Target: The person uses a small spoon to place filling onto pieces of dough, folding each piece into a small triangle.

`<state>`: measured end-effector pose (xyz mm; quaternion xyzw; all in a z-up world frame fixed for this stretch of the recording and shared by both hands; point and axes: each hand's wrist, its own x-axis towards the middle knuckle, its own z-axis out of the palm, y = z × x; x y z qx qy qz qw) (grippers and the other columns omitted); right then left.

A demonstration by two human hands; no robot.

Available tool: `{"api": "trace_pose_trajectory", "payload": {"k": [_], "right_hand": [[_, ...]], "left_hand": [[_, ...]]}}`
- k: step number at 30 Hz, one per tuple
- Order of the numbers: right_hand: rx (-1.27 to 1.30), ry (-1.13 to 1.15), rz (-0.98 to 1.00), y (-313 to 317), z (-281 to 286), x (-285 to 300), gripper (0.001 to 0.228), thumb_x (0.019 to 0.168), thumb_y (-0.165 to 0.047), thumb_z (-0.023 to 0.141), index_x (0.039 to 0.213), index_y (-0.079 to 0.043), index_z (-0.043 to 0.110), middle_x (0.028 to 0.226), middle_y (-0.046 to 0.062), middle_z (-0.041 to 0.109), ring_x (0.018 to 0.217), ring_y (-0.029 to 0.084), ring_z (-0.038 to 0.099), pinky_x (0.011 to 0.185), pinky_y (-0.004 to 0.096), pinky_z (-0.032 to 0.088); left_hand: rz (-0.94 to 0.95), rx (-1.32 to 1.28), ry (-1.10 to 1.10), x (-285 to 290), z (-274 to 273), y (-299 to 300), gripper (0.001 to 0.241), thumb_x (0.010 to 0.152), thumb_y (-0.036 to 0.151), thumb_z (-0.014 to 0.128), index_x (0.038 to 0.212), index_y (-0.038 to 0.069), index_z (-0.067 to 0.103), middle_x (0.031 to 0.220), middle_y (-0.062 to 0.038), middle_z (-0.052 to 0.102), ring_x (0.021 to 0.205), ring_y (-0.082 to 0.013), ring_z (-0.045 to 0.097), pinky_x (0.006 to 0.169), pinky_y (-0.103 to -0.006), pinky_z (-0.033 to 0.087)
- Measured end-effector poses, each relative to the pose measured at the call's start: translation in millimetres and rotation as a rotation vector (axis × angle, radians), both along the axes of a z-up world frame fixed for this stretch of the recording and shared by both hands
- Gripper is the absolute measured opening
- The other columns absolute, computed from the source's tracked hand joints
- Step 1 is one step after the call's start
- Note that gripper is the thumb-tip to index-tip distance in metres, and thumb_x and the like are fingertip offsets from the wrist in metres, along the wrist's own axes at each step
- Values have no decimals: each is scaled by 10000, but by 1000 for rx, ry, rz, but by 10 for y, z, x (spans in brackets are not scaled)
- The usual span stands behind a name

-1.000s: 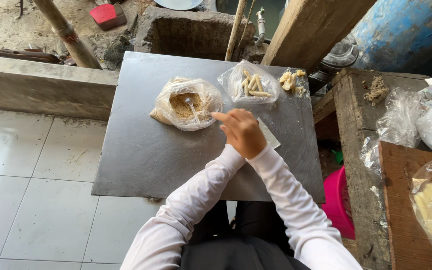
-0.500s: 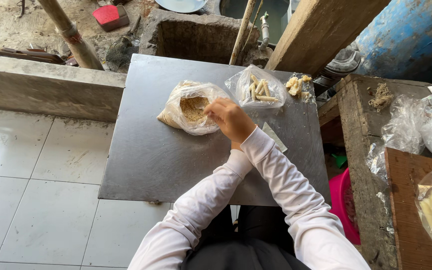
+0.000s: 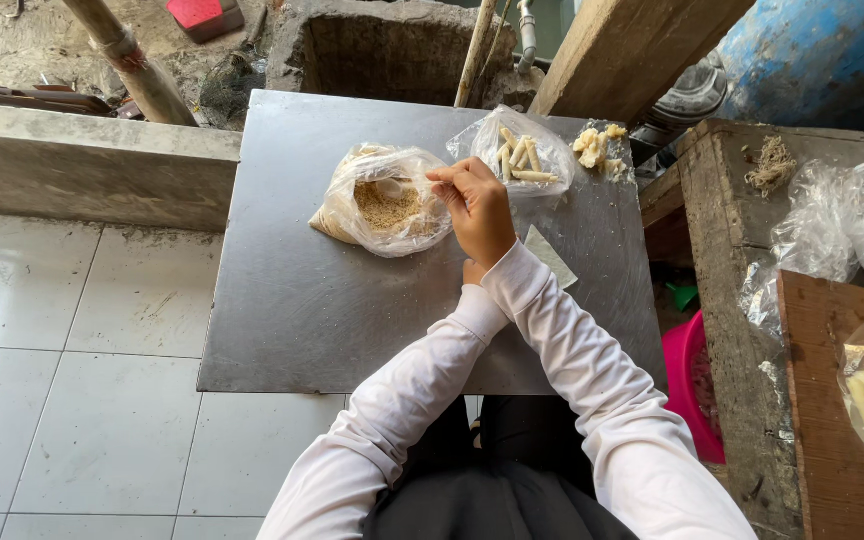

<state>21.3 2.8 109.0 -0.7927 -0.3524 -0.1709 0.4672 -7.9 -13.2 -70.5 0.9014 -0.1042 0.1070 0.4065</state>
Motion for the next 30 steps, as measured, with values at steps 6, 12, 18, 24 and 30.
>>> {"api": "trace_pose_trajectory", "payload": {"k": [6,12,18,24,30], "right_hand": [[-115,-302,-7,54,-43,-50,127,979,-64,700,1093,-21,737,950,112,702,873,290,663,790,381,546],[-79,16,114,75,-58,-24,135,955,-91,731,1072,-36,768,866,78,708,762,206,625,678,328,512],[167,477,306,119,-112,44,153,1006,-127,700,1120,-38,749,938,20,736,786,69,633,694,232,536],[137,238,46,99,-168,16,160,1049,-153,633,1042,-36,742,819,26,705,716,74,634,651,223,511],[216,482,75,84,-394,142,199,1064,-164,599,1029,-31,743,781,6,694,724,68,595,683,216,493]], "left_hand": [[14,-17,-4,55,-2,-12,205,983,341,606,1141,211,617,1130,-66,720,1088,-291,689,886,-433,509],[4,9,37,-32,103,85,208,975,349,611,1128,209,624,1115,-69,722,1077,-297,690,877,-442,511],[-20,43,50,-94,227,150,212,966,357,615,1116,208,631,1101,-72,724,1065,-303,691,868,-450,513],[-1,20,45,-3,193,126,216,957,364,619,1103,206,638,1087,-75,726,1054,-309,691,859,-459,515],[0,2,59,-11,144,76,220,949,372,624,1090,205,644,1073,-78,728,1043,-315,692,850,-468,517]]}}
